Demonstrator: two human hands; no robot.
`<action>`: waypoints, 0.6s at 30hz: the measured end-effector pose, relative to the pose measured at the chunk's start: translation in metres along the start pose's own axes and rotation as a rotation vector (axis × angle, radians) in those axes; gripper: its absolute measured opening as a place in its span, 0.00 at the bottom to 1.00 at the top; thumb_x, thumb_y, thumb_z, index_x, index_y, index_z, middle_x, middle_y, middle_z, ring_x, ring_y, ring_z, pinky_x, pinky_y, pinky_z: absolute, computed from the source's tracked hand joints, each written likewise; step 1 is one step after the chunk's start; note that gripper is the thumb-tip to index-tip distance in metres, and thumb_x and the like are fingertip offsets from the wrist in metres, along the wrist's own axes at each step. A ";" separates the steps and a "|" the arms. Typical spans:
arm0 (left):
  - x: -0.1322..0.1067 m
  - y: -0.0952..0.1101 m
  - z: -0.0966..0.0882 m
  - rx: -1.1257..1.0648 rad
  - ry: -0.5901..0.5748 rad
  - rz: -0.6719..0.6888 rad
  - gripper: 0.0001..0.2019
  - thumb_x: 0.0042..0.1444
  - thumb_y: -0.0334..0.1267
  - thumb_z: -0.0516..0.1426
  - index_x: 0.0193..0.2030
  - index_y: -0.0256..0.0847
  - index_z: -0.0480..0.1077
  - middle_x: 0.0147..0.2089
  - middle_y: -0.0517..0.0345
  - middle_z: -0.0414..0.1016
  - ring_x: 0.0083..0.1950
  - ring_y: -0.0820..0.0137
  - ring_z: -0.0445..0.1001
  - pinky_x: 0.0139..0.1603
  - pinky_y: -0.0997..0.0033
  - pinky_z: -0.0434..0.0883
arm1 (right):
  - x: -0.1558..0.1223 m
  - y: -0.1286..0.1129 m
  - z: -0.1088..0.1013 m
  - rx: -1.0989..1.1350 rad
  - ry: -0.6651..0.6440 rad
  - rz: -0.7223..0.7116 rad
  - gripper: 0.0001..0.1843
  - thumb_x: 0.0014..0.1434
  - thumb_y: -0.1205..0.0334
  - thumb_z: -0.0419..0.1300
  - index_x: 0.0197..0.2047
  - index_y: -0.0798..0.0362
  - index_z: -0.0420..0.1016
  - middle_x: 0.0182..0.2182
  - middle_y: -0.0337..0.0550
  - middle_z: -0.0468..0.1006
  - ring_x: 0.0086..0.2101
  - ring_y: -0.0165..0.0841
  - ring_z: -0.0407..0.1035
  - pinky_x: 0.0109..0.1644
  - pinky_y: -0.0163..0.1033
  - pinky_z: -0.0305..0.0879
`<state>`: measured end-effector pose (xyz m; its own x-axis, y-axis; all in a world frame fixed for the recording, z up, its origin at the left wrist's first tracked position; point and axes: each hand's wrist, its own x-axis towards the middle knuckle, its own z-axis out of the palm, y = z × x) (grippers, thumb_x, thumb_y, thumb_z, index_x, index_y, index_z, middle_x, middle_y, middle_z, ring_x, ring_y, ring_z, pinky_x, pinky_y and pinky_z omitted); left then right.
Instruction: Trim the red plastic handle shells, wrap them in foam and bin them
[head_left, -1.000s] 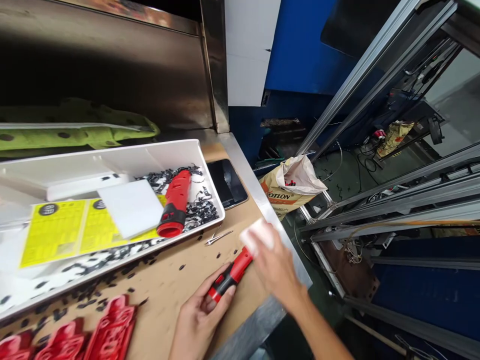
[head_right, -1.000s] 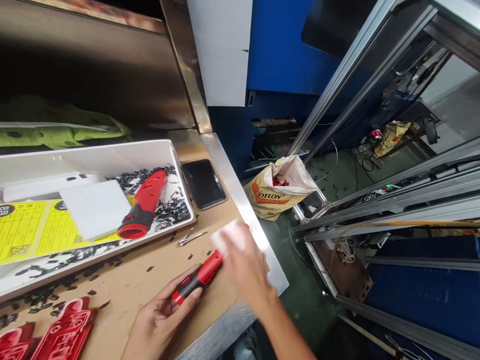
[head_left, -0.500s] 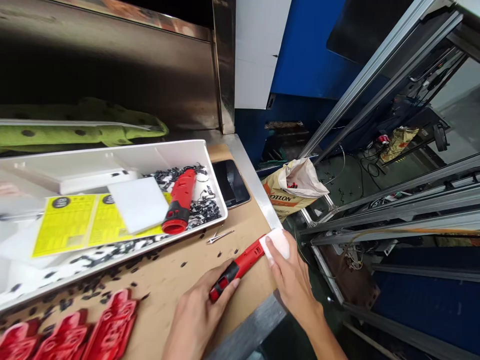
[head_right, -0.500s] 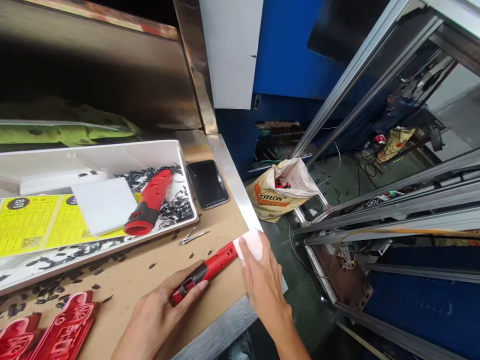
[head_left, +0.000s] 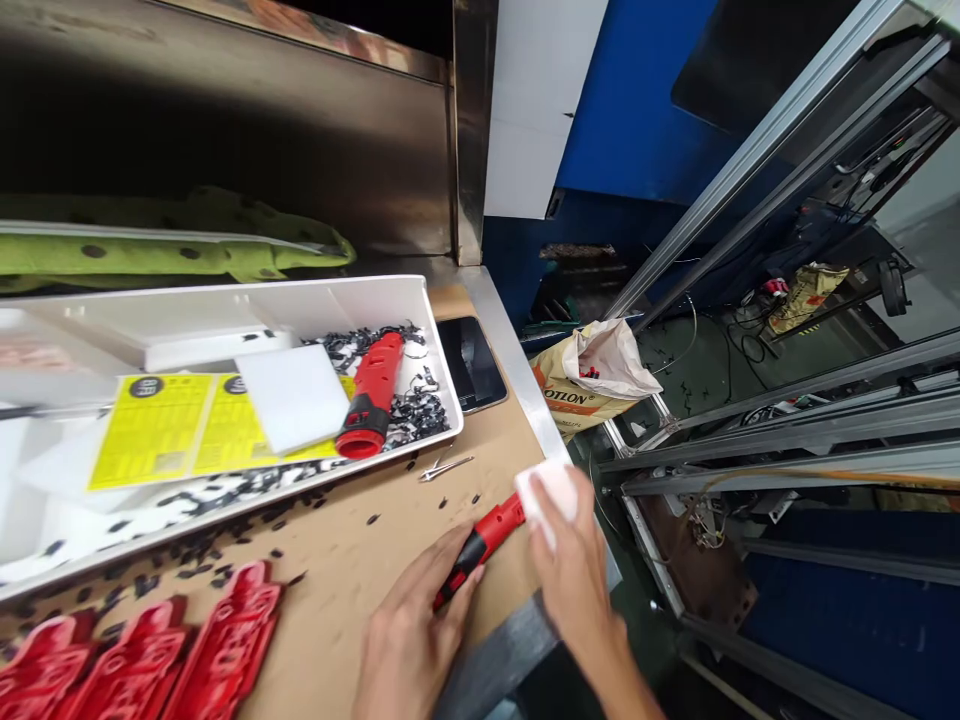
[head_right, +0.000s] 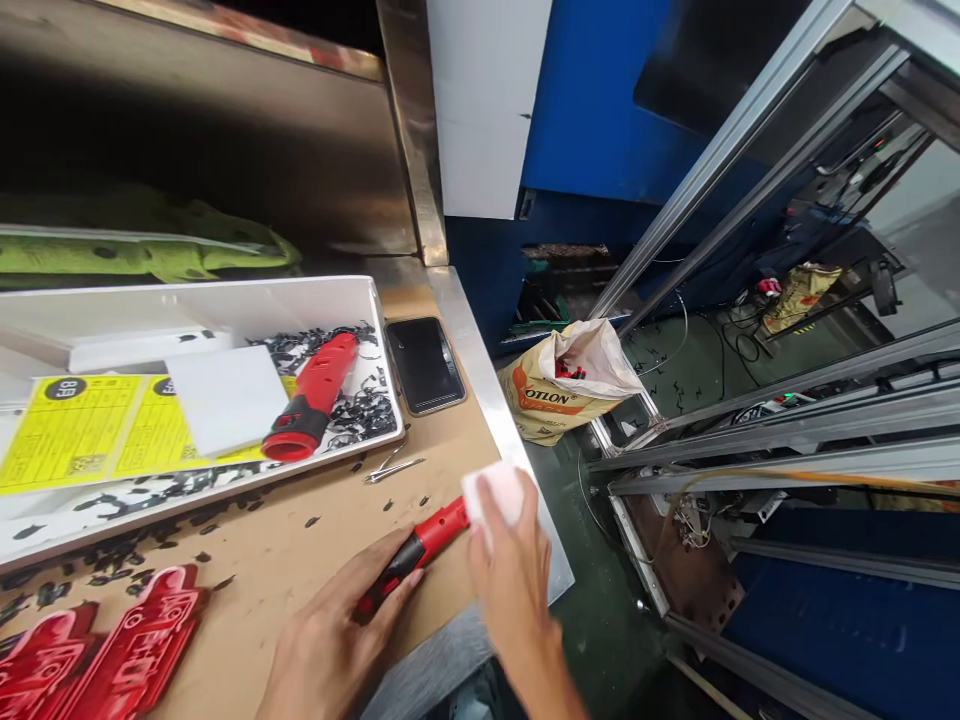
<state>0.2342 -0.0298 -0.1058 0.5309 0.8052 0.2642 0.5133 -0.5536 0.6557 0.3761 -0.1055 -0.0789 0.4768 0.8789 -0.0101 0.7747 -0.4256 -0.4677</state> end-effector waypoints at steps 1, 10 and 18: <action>-0.002 -0.001 0.002 0.011 0.020 0.030 0.18 0.66 0.45 0.49 0.50 0.35 0.71 0.46 0.44 0.82 0.45 0.63 0.81 0.46 0.67 0.78 | -0.002 -0.002 0.002 -0.003 -0.004 -0.026 0.32 0.61 0.69 0.53 0.66 0.38 0.61 0.65 0.51 0.57 0.54 0.46 0.71 0.49 0.47 0.75; -0.023 -0.004 0.014 -0.022 0.066 -0.097 0.23 0.66 0.45 0.48 0.63 0.37 0.56 0.50 0.40 0.80 0.48 0.60 0.81 0.44 0.61 0.79 | 0.000 -0.011 -0.003 0.024 -0.010 -0.033 0.29 0.62 0.66 0.54 0.65 0.36 0.63 0.64 0.49 0.58 0.54 0.45 0.70 0.49 0.46 0.75; -0.024 -0.010 0.017 -0.015 0.086 0.084 0.21 0.65 0.38 0.51 0.64 0.41 0.61 0.53 0.46 0.78 0.52 0.62 0.78 0.51 0.64 0.76 | 0.017 0.008 -0.012 0.153 0.039 0.072 0.25 0.66 0.62 0.49 0.64 0.42 0.65 0.64 0.48 0.56 0.50 0.39 0.73 0.52 0.43 0.72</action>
<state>0.2278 -0.0469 -0.1309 0.5112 0.7720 0.3778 0.4589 -0.6169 0.6395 0.3954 -0.0966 -0.0718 0.5470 0.8370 -0.0153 0.6670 -0.4467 -0.5963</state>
